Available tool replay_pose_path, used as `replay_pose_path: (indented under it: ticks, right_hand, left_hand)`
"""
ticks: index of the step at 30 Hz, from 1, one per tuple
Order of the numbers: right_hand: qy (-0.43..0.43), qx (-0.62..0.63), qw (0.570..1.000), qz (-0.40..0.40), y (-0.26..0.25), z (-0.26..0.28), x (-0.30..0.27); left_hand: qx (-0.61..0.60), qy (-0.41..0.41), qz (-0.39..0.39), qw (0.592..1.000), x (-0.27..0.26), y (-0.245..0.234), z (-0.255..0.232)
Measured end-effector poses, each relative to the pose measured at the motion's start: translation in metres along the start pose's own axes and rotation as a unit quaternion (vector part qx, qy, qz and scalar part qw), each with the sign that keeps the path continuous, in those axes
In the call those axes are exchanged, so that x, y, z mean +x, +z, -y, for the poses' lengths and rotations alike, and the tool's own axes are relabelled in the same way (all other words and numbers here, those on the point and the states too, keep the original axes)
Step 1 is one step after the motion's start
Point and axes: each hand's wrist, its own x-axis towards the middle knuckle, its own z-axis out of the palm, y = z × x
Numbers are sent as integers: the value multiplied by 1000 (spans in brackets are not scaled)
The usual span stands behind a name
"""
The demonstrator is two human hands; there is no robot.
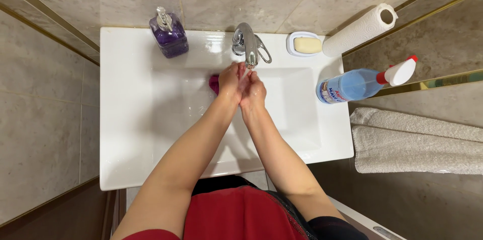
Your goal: Cleaning the bathroom sink, faucet, and surrounding accessories using a spray cleaner and microfiber cloths.
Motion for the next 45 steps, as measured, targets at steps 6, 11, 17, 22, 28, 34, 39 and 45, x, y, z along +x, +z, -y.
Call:
replay_pose_path:
  ticks: [6, 11, 17, 22, 28, 34, 39, 45]
  right_hand:
    - [-181, -174, 949, 193, 107, 45, -99]
    - [-488, -594, 587, 253, 82, 46, -149]
    - [-247, -500, 828, 53, -62, 2, -34]
    - [-345, -858, 366, 107, -120, -34, 51]
    - [-68, -754, 641, 129, 31, 13, -16]
    - [60, -364, 929, 32, 85, 29, -56]
    - [-107, -414, 892, 147, 36, 69, -68]
    - [-271, -675, 680, 96, -11, 91, -27]
  left_hand:
    - [-75, 27, 172, 982, -77, 80, -67]
    - [40, -66, 170, 982, -124, 79, -65]
    - [344, -56, 70, 935, -59, 23, -23]
    - [408, 4, 114, 906, -9, -22, -11]
    - [634, 260, -9, 728, -19, -110, -36]
    - [589, 356, 147, 711, -90, -31, -48]
    - [475, 304, 78, 822, -31, -34, -34]
    - [560, 109, 172, 803, -60, 28, -71]
